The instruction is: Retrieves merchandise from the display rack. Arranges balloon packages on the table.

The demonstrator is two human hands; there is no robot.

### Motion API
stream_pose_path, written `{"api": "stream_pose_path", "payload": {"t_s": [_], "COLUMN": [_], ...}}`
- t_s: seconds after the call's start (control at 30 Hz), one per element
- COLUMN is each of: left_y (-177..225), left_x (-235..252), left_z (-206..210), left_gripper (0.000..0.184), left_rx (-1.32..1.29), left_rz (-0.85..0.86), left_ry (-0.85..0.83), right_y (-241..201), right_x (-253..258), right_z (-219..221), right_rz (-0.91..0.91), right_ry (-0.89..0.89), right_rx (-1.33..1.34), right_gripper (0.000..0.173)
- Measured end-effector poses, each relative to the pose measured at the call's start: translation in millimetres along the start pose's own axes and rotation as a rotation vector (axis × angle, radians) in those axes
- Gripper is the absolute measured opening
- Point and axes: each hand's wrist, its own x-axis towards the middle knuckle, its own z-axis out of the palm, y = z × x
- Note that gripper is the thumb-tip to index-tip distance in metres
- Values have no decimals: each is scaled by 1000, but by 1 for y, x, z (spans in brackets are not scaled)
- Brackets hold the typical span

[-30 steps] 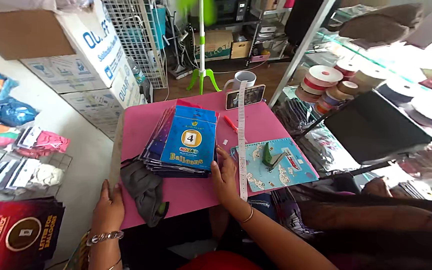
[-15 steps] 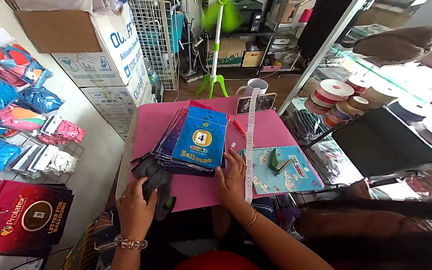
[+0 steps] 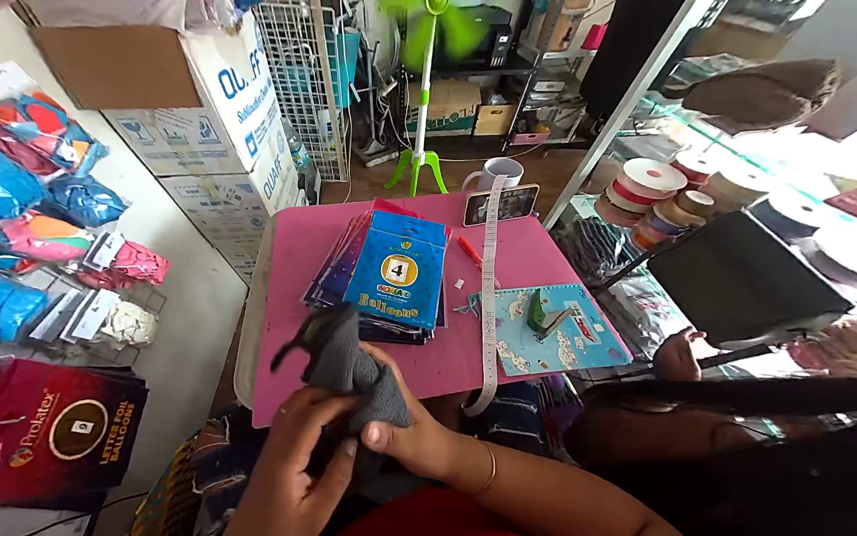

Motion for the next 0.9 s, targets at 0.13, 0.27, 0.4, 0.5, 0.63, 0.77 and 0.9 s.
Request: {"api": "stream_pose_path", "payload": {"t_s": [0.13, 0.27, 0.4, 0.5, 0.63, 0.77, 0.9], "left_y": [-21, -42, -56, -73, -92, -89, -91], "left_x": [-6, 17, 62, 82, 75, 78, 84], "left_z": [3, 10, 48, 85, 110, 101, 98], "left_gripper": [34, 38, 49, 57, 52, 56, 64], "left_rx": [2, 243, 533, 692, 743, 809, 857], "left_rz": [-18, -112, -181, -191, -204, -309, -354], "left_ry": [-82, -57, -77, -142, -126, -270, -350], "right_y": [-18, -73, -97, -62, 9, 28, 38], "right_x": [7, 33, 74, 92, 91, 112, 161], "right_z": [-23, -78, -120, -126, -110, -120, -151], "right_rz": [-42, -125, -201, 43, 353, 320, 245], "right_ry": [175, 611, 739, 457, -168, -188, 11], "right_rx": [-265, -619, -1029, -1304, -1441, -1548, -1682], "right_gripper": [50, 49, 52, 56, 68, 47, 43]}}
